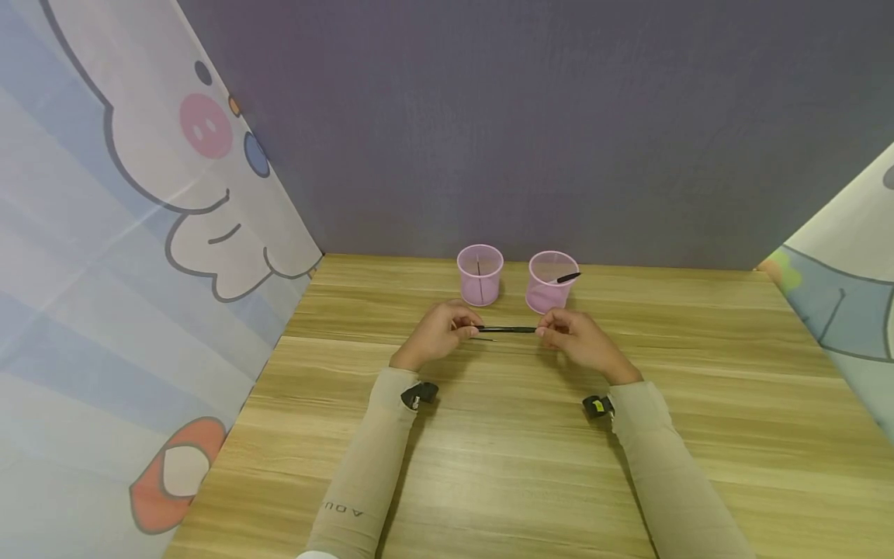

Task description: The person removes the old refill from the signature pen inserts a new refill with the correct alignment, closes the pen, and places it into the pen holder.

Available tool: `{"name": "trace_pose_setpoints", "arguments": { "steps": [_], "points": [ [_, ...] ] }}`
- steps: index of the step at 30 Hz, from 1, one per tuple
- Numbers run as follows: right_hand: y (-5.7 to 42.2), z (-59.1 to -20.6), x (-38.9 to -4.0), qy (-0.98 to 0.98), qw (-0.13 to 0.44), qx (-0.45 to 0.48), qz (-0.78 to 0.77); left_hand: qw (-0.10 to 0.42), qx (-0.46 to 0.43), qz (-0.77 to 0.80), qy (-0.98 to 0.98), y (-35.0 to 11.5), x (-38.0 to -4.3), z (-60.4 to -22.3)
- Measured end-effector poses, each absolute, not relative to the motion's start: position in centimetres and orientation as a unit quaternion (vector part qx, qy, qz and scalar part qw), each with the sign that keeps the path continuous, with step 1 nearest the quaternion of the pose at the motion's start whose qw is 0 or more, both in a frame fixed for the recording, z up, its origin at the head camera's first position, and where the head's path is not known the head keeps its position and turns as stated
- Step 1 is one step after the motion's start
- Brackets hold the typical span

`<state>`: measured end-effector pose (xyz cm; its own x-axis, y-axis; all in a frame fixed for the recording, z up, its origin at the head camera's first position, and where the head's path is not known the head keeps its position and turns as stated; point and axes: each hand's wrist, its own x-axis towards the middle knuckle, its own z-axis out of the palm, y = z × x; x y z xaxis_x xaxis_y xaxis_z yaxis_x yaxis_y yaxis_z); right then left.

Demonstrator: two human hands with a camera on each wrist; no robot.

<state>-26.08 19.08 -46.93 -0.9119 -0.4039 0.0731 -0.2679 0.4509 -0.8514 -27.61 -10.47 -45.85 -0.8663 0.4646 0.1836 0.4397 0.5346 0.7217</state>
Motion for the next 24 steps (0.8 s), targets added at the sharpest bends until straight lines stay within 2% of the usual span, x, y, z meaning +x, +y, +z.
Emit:
{"name": "trace_pose_setpoints", "arguments": {
  "steps": [24],
  "points": [
    [19.07,-46.81,-26.05,0.847,0.078,-0.219,-0.478,-0.013,0.270,0.392,0.879,-10.31,-27.70,-45.74]
  ]
}}
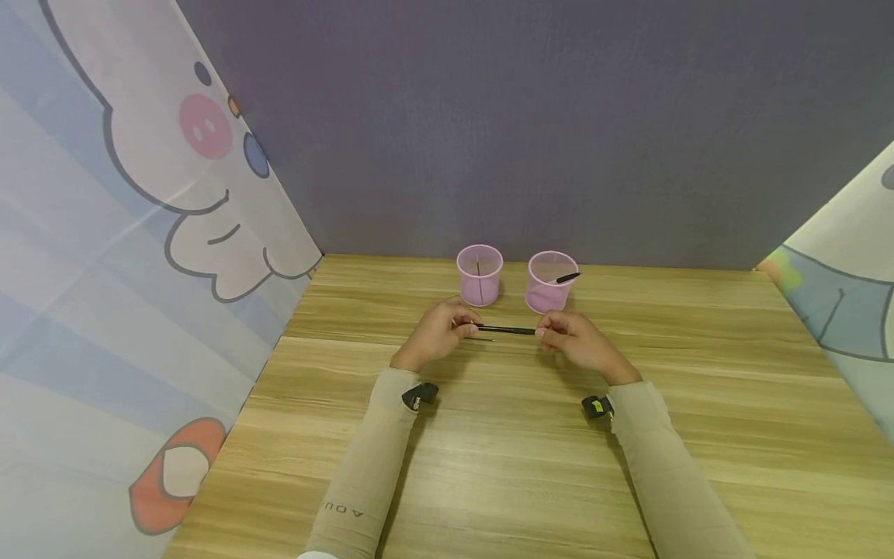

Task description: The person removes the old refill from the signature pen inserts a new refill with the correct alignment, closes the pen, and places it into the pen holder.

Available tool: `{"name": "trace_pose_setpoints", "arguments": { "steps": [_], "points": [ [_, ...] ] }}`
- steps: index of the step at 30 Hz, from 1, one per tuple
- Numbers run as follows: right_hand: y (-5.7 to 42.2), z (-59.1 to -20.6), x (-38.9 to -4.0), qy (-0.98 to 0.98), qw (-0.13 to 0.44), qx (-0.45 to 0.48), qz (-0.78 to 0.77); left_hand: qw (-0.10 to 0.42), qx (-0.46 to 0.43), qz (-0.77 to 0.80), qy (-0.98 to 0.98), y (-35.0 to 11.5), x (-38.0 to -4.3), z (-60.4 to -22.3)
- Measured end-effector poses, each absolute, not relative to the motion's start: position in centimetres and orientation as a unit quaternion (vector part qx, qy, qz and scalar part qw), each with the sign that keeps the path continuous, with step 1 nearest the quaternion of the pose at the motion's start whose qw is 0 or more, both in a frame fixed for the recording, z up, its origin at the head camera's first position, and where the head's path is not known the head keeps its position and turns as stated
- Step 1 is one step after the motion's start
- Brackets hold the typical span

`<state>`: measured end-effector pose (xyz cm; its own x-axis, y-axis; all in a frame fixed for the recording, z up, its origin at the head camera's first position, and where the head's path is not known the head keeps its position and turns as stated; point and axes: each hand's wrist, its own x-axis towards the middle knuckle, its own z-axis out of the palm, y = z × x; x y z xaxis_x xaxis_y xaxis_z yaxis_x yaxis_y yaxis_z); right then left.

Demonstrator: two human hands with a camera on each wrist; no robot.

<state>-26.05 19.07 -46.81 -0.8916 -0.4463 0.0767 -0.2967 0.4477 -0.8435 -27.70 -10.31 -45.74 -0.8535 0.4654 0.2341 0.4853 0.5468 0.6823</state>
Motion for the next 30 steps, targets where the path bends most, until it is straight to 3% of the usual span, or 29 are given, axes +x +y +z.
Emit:
{"name": "trace_pose_setpoints", "arguments": {
  "steps": [21,30],
  "points": [
    [19.07,-46.89,-26.12,0.846,0.081,-0.210,-0.483,0.048,-0.266,-0.377,-0.886,-10.02,-27.82,-45.94],
    [19.06,-47.07,-26.19,0.856,0.049,-0.187,-0.480,0.044,-0.263,-0.377,-0.887,-9.85,-27.88,-46.01]
  ]
}}
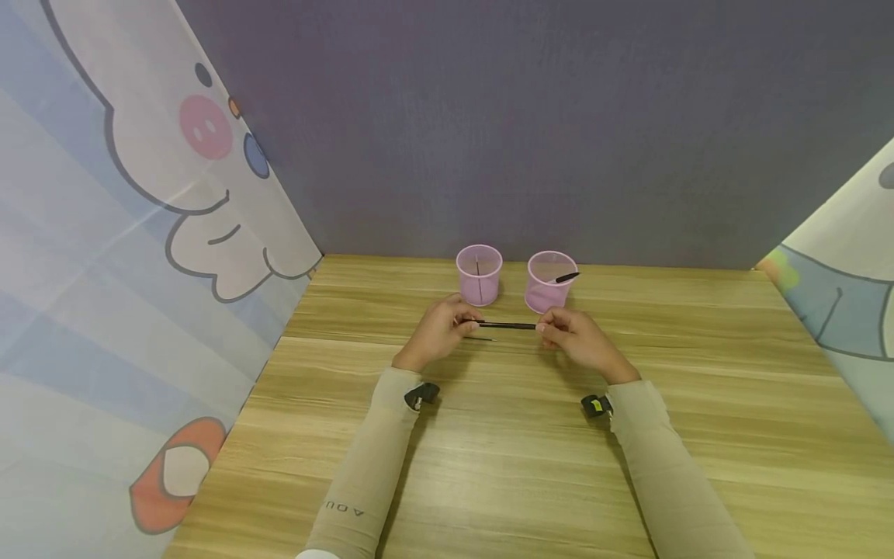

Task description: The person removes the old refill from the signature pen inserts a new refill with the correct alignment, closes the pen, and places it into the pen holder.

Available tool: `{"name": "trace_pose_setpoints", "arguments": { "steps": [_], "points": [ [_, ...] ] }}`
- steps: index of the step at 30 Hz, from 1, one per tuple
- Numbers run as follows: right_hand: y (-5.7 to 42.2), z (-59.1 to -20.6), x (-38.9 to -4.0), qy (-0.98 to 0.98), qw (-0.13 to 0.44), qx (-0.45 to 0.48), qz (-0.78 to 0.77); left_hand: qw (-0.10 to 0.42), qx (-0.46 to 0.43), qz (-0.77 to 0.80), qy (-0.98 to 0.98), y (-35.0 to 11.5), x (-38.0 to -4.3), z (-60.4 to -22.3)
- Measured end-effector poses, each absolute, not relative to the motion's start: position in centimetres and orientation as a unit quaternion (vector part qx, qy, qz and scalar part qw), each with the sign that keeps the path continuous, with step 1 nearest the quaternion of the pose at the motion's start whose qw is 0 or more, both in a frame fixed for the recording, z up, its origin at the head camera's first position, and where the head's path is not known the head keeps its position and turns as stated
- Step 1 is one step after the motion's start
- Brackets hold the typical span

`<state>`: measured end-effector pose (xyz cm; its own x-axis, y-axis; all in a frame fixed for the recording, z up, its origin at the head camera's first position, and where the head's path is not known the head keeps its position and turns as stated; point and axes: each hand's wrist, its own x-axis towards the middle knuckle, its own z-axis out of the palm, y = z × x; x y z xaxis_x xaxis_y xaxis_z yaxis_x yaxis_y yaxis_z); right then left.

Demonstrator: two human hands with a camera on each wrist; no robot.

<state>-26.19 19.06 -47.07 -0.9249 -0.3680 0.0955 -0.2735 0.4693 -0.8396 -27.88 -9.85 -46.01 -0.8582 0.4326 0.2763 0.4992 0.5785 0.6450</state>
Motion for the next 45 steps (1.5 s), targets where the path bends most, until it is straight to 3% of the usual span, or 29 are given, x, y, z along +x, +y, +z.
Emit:
{"name": "trace_pose_setpoints", "arguments": {
  "steps": [28,45],
  "points": [
    [19.8,-45.2,-26.0,0.859,-0.023,-0.187,-0.477,0.070,-0.246,-0.385,-0.887,-9.6,-28.1,-44.5],
    [19.4,-42.1,-25.0,0.868,-0.020,-0.153,-0.472,0.066,-0.283,-0.373,-0.881,-9.7,-29.1,-43.9]
  ]
}}
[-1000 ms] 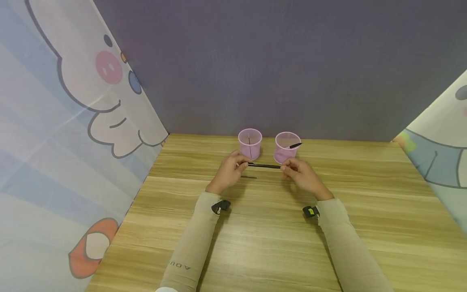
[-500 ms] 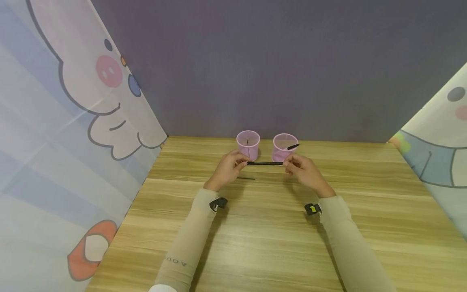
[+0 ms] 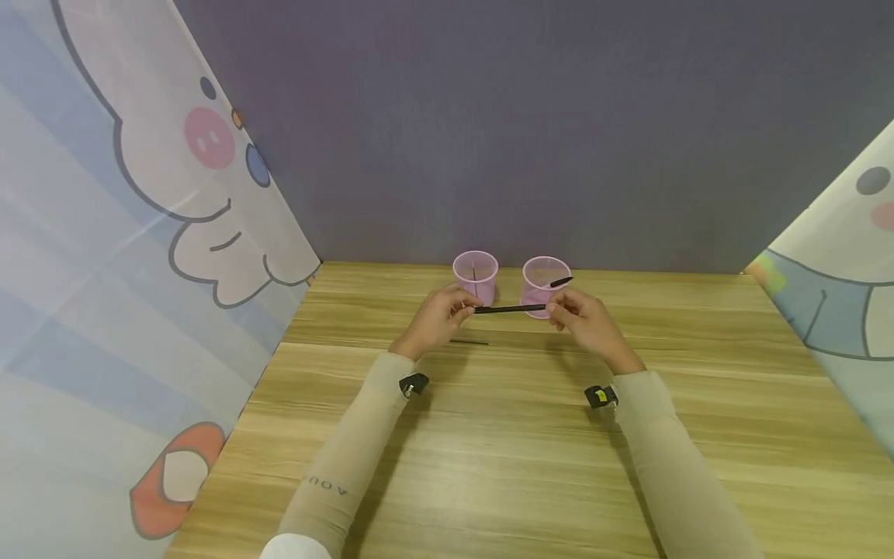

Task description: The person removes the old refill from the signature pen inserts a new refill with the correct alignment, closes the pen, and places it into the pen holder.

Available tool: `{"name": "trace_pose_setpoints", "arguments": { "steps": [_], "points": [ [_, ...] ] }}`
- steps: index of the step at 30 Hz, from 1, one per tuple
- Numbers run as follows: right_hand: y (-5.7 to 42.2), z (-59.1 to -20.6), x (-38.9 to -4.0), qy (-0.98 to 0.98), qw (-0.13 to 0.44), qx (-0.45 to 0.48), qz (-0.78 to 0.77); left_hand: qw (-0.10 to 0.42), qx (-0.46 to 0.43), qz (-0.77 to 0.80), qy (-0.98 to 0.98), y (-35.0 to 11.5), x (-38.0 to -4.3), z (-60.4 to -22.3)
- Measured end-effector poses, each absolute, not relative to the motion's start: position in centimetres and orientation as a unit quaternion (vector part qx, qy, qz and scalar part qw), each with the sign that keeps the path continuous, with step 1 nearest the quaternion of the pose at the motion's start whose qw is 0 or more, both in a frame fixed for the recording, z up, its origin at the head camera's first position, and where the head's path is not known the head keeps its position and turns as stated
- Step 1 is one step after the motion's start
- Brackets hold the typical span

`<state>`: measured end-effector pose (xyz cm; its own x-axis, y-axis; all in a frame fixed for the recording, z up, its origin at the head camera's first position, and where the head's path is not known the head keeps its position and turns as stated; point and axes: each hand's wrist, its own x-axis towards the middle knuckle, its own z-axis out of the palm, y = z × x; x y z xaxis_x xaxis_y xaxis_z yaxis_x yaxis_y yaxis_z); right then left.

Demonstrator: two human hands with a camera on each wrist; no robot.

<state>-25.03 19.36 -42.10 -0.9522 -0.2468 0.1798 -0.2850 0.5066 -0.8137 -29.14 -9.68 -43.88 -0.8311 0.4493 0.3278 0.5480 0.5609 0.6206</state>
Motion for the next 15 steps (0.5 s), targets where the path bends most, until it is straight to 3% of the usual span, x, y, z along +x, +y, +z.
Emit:
{"name": "trace_pose_setpoints", "arguments": {
  "steps": [8,15],
  "points": [
    [20.4,-43.2,-26.4,-0.868,0.053,0.149,0.471,0.112,-0.287,-0.334,-0.891,-9.4,-29.6,-44.2],
    [21.6,-42.2,-26.3,-0.866,0.102,0.129,0.471,0.116,-0.279,-0.267,-0.915,-10.1,-30.1,-44.1]
  ]
}}
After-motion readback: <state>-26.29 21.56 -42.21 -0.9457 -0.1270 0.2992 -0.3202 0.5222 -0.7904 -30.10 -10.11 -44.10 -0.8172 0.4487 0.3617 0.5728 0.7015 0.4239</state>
